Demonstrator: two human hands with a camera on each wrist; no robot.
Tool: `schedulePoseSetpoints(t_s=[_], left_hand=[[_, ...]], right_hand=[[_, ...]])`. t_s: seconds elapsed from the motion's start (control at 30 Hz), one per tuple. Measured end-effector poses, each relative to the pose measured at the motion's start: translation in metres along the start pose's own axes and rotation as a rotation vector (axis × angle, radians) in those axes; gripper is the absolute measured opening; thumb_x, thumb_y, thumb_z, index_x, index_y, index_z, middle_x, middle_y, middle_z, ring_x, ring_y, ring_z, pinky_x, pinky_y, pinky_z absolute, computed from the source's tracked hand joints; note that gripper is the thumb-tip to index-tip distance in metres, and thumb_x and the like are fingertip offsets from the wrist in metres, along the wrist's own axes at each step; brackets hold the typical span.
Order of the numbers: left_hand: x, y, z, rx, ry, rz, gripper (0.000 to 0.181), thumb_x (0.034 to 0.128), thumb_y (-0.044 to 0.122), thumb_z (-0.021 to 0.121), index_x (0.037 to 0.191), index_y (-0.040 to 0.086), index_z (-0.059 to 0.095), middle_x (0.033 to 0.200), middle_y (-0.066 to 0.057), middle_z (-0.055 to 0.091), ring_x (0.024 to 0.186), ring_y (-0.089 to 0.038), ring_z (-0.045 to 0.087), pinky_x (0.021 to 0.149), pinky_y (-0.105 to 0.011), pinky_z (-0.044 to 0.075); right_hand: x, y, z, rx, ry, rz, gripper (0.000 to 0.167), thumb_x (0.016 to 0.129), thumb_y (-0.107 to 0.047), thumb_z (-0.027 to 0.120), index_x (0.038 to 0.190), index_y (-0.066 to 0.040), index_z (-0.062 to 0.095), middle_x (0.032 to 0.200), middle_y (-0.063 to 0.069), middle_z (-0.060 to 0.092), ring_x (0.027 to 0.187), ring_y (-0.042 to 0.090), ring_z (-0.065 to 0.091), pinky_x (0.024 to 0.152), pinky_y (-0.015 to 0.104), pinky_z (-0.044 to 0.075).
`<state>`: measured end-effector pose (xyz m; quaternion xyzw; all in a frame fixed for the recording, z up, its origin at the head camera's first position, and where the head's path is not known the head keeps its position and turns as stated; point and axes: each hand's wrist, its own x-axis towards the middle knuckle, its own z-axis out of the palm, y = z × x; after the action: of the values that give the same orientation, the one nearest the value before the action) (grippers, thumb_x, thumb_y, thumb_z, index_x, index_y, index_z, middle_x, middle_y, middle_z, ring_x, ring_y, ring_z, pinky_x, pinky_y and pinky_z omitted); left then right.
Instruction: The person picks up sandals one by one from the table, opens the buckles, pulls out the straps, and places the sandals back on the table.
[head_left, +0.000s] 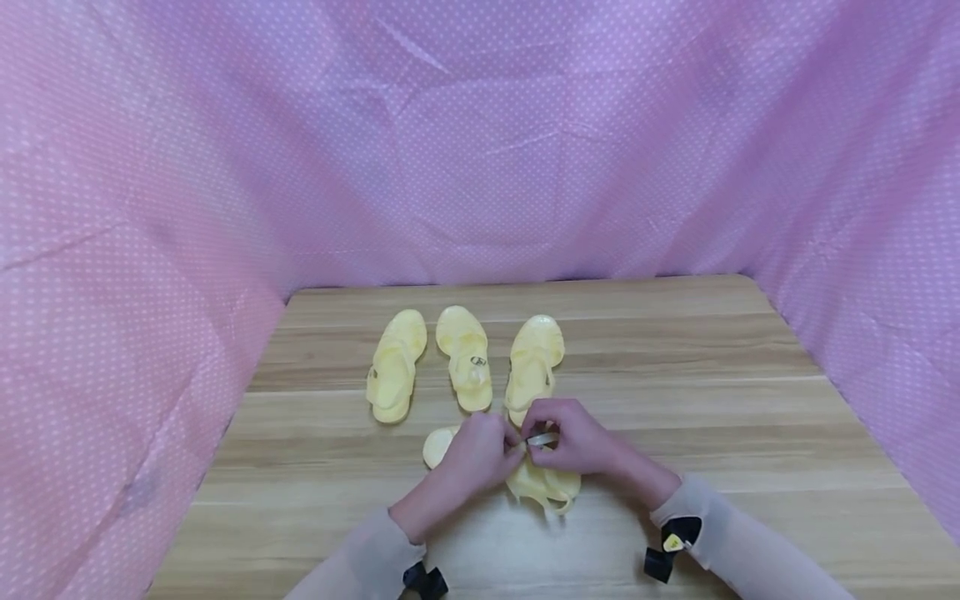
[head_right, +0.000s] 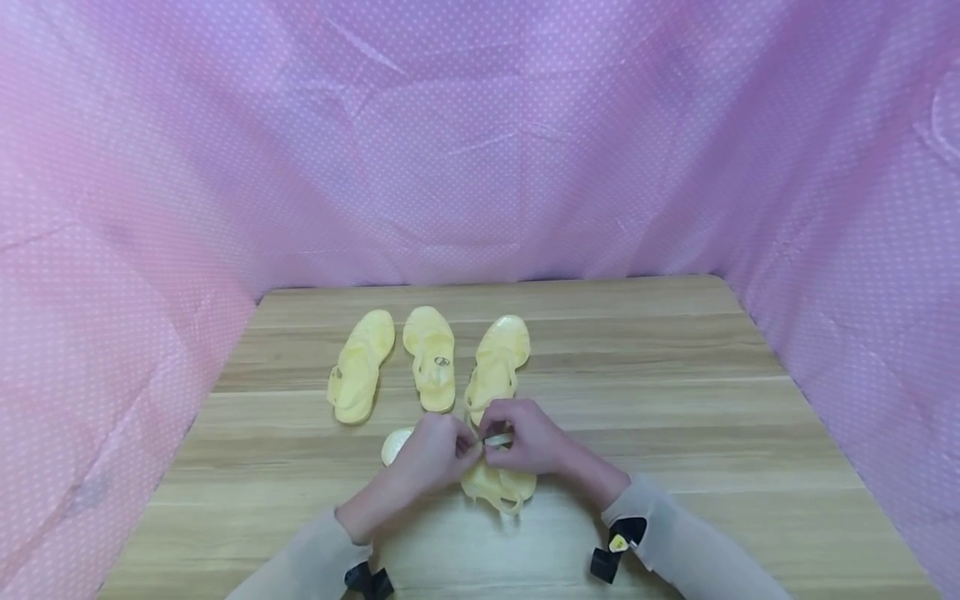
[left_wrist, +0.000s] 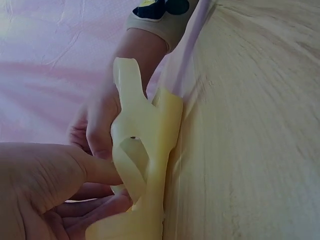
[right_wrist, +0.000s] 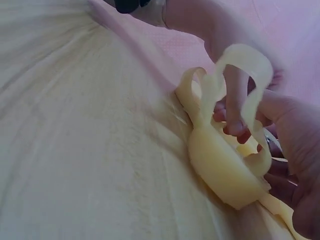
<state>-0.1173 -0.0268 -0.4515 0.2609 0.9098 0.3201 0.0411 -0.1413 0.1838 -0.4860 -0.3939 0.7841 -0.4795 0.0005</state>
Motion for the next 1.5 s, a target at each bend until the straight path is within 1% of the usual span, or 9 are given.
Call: schedulePoseSetpoints(t_s=[0.23, 0.33, 0.43, 0.53, 0.73, 0.9, 1.1, 1.37, 1.5], left_hand=[[-0.003, -0.006, 0.000, 0.000, -0.033, -0.053, 0.044, 0.0856, 0.007, 0.078, 0.053, 0.020, 0.051, 0.049, 0.017, 0.035, 0.044, 0.007, 0.027, 0.042, -0.013, 0.020], [-0.003, -0.009, 0.001, -0.043, -0.017, -0.051, 0.029, 0.0880, 0.013, 0.081, 0.062, 0.016, 0.068, 0.057, 0.013, 0.057, 0.052, 0.006, 0.044, 0.047, -0.012, 0.035], [-0.004, -0.011, 0.000, -0.102, -0.003, -0.047, 0.007, 0.0899, 0.015, 0.081, 0.086, 0.011, 0.084, 0.077, 0.002, 0.077, 0.063, 0.004, 0.059, 0.055, -0.014, 0.049], [-0.003, -0.011, -0.002, -0.160, -0.011, -0.035, 0.009, 0.0915, 0.014, 0.080, 0.097, 0.010, 0.086, 0.085, -0.001, 0.081, 0.065, 0.004, 0.062, 0.058, -0.015, 0.053], [-0.001, -0.013, -0.002, -0.217, -0.016, -0.073, 0.006, 0.0909, 0.013, 0.083, 0.095, 0.010, 0.086, 0.081, 0.001, 0.081, 0.063, 0.007, 0.060, 0.059, -0.015, 0.053], [-0.002, -0.014, 0.003, -0.259, -0.014, -0.088, 0.004, 0.0870, 0.011, 0.086, 0.090, 0.008, 0.085, 0.077, 0.001, 0.080, 0.060, 0.007, 0.060, 0.058, -0.016, 0.054], [-0.006, -0.019, 0.003, -0.260, 0.009, -0.103, 0.004, 0.0844, 0.008, 0.088, 0.086, 0.007, 0.084, 0.075, 0.000, 0.079, 0.061, 0.006, 0.061, 0.058, -0.015, 0.054], [-0.005, -0.016, 0.006, -0.296, -0.032, -0.090, 0.004, 0.0864, 0.009, 0.086, 0.085, 0.007, 0.084, 0.076, -0.001, 0.079, 0.061, 0.009, 0.061, 0.059, -0.014, 0.055], [-0.006, -0.018, 0.002, -0.308, -0.015, -0.109, 0.006, 0.0852, 0.008, 0.087, 0.082, 0.007, 0.082, 0.072, 0.000, 0.077, 0.060, 0.008, 0.060, 0.058, -0.014, 0.054]], right_hand=[[-0.003, -0.001, 0.004, 0.009, 0.021, 0.117, 0.023, 0.074, 0.003, 0.074, 0.088, -0.015, 0.071, 0.084, -0.002, 0.071, 0.076, 0.011, 0.068, 0.064, 0.026, 0.061], [-0.003, -0.002, 0.003, 0.021, 0.007, 0.116, 0.021, 0.076, 0.002, 0.074, 0.089, -0.014, 0.071, 0.085, -0.001, 0.071, 0.076, 0.007, 0.067, 0.062, 0.026, 0.061], [-0.002, -0.002, 0.002, 0.028, -0.002, 0.110, 0.022, 0.078, 0.004, 0.075, 0.090, -0.013, 0.072, 0.087, -0.002, 0.073, 0.079, 0.004, 0.067, 0.063, 0.025, 0.061], [-0.001, 0.000, 0.000, 0.026, -0.016, 0.104, 0.023, 0.079, 0.005, 0.076, 0.092, -0.013, 0.073, 0.090, -0.002, 0.074, 0.081, 0.005, 0.069, 0.064, 0.026, 0.062], [-0.002, 0.002, -0.004, 0.017, -0.043, 0.100, 0.023, 0.082, 0.002, 0.079, 0.095, -0.016, 0.074, 0.093, -0.001, 0.075, 0.083, 0.013, 0.071, 0.065, 0.024, 0.061], [-0.006, 0.001, -0.002, 0.023, -0.047, 0.051, 0.022, 0.083, 0.002, 0.079, 0.096, -0.015, 0.074, 0.092, 0.002, 0.075, 0.080, 0.019, 0.071, 0.062, 0.024, 0.059], [-0.002, 0.001, 0.002, 0.028, -0.037, 0.047, 0.023, 0.083, 0.002, 0.079, 0.097, -0.016, 0.074, 0.094, 0.000, 0.076, 0.082, 0.018, 0.072, 0.063, 0.024, 0.060], [-0.009, 0.001, 0.002, 0.057, -0.028, 0.039, 0.027, 0.079, 0.009, 0.075, 0.096, -0.012, 0.072, 0.093, 0.003, 0.075, 0.085, 0.017, 0.073, 0.070, 0.028, 0.065], [-0.007, 0.001, 0.002, 0.073, -0.023, 0.044, 0.028, 0.080, 0.010, 0.075, 0.097, -0.013, 0.072, 0.094, 0.003, 0.074, 0.084, 0.017, 0.072, 0.067, 0.027, 0.064]])
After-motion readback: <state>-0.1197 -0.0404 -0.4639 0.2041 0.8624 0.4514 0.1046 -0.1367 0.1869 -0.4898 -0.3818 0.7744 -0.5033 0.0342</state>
